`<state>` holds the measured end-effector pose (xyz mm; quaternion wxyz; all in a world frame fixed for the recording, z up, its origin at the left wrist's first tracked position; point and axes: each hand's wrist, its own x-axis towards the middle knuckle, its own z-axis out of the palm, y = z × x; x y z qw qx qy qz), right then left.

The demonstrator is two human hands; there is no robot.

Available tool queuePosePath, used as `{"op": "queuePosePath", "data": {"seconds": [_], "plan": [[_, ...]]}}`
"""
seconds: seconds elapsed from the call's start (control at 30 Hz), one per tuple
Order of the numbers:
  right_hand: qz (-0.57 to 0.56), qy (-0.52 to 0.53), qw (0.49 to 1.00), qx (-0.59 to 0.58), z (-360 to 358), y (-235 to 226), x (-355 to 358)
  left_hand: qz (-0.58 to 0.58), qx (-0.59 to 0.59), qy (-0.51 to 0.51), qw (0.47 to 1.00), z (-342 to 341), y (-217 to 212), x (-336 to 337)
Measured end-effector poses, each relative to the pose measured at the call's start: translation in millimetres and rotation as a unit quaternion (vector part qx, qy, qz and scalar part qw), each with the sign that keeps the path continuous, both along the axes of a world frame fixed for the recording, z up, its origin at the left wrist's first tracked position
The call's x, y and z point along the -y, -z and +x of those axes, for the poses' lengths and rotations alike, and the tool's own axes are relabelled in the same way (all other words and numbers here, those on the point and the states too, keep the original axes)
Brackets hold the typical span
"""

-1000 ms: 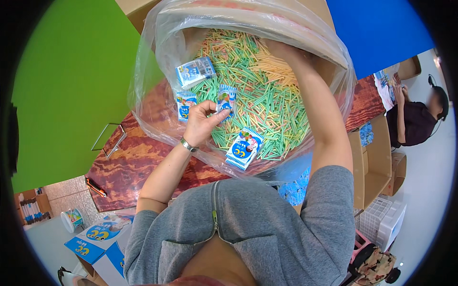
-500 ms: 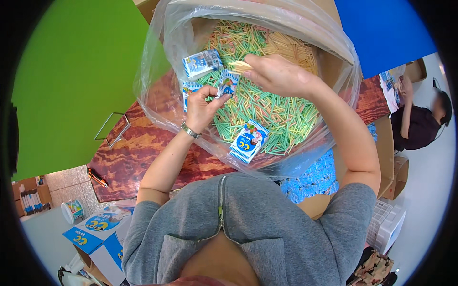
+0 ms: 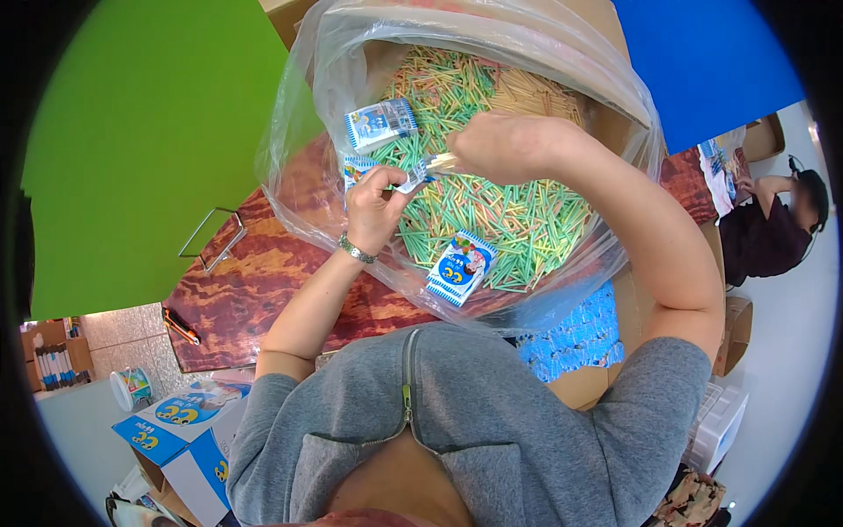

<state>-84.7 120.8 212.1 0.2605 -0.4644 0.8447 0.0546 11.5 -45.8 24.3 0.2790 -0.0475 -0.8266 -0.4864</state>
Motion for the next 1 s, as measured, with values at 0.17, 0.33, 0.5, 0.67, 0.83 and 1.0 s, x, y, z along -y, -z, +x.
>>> {"op": "queuePosePath", "data": {"seconds": [0.17,0.33,0.5,0.67,0.83,1.0], "plan": [[0.05,-0.042,0.997,-0.043,7,-2,16,-0.065,-0.059,0.004,0.996,1,-6,3],[-0.138,-0.054,0.985,-0.087,6,4,10,-0.019,-0.061,0.022,0.998,1,-8,5],[-0.284,-0.039,0.954,-0.089,13,23,-1,0.123,0.086,0.12,0.981,7,5,13],[-0.271,0.038,0.961,-0.034,39,80,-36,0.29,0.198,0.225,0.909,29,16,48],[-0.279,0.107,0.954,0.021,54,130,-47,0.384,0.254,0.191,0.867,41,38,66],[-0.142,0.072,0.987,-0.018,59,139,-14,0.186,0.251,0.126,0.942,42,63,57]]}}
